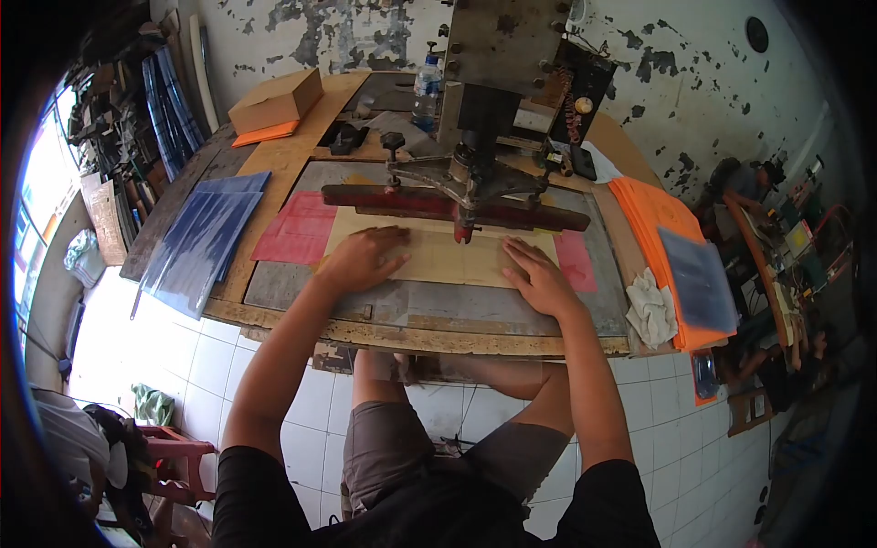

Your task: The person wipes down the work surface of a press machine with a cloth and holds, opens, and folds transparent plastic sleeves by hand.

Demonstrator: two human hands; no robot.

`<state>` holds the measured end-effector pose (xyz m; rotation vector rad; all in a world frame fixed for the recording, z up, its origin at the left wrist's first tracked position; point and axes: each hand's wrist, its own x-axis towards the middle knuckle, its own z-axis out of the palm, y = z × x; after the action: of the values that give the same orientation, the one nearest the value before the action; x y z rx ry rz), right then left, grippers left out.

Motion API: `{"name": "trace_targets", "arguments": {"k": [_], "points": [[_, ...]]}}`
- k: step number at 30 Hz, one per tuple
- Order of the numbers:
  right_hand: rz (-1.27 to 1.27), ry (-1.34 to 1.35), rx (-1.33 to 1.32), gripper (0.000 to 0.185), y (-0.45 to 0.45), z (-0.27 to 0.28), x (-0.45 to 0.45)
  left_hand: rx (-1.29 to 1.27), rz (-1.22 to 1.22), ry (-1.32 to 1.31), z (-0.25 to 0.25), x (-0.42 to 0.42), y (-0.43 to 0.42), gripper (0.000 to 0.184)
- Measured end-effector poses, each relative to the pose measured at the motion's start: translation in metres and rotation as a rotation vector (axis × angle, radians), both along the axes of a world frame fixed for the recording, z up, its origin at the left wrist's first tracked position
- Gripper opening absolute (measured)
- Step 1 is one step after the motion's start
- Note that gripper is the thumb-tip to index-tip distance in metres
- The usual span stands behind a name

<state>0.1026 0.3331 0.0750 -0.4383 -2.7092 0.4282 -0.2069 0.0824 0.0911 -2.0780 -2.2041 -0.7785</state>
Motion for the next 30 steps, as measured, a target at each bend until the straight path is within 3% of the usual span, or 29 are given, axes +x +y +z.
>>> {"name": "trace_targets", "arguments": {"k": [5,8,11,14,30], "points": [[-0.146,0.111,0.100,0.053,0.004,-0.014,0.023,0.054,0.142,-0.069,0.001,-0.002,-0.021,0.047],[-0.205,0.241,0.102,0.039,-0.005,-0.014,0.032,0.210,0.203,0.037,-0.003,0.002,-0.033,0.043],[-0.068,0.284,0.047,0.026,-0.024,0.000,0.037,0.309,0.084,0.045,0.004,0.031,-0.050,0.037],[-0.037,0.270,0.071,0.019,-0.033,0.007,0.037,0.219,0.020,0.063,-0.002,0.038,-0.058,0.033],[-0.110,0.188,0.028,0.034,-0.029,0.003,0.031,0.089,0.112,0.035,-0.008,0.039,-0.055,0.055]]}}
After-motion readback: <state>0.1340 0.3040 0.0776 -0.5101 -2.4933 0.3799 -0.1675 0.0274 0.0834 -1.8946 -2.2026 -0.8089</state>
